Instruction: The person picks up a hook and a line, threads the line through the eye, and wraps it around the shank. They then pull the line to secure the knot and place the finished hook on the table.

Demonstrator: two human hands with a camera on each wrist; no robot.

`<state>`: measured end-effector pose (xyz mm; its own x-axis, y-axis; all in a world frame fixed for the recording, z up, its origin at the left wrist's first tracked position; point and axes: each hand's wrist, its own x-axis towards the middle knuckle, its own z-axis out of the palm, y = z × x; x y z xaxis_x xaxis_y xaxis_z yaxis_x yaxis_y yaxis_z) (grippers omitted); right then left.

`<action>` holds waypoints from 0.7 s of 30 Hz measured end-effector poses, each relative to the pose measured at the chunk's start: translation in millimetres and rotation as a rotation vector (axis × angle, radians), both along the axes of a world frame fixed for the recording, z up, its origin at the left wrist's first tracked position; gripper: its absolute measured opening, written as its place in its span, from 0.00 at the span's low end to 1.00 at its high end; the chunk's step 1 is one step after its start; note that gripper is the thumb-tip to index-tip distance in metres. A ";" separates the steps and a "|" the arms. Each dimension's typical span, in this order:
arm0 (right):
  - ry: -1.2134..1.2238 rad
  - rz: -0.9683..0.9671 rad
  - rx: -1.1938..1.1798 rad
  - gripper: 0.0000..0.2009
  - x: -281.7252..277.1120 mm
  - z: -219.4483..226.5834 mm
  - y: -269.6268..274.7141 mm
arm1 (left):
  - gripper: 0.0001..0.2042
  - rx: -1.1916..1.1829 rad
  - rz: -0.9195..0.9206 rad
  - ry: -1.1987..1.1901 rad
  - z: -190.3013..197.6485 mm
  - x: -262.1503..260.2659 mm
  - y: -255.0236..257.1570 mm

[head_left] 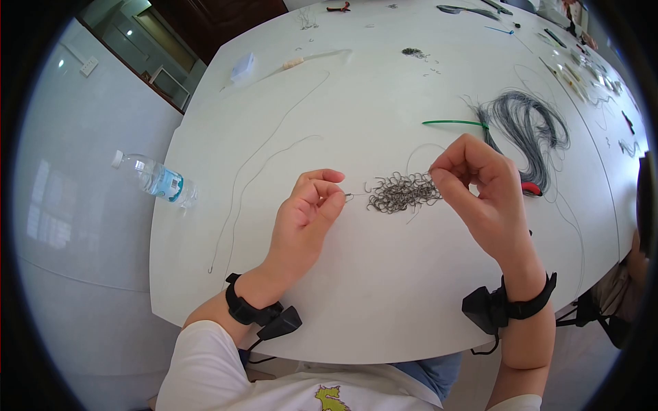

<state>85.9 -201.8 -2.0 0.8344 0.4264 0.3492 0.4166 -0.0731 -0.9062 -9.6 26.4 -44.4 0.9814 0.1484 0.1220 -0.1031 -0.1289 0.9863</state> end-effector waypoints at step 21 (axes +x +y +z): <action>0.222 0.219 -0.120 0.05 -28.2 -12.0 26.7 | 0.02 0.233 -0.083 -0.120 3.9 -6.5 -5.4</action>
<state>57.7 -175.0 -13.9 0.7687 0.6309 0.1051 0.2272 -0.1158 -0.9669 -16.1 21.0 -40.5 0.9654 0.0222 0.2597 -0.2373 -0.3371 0.9111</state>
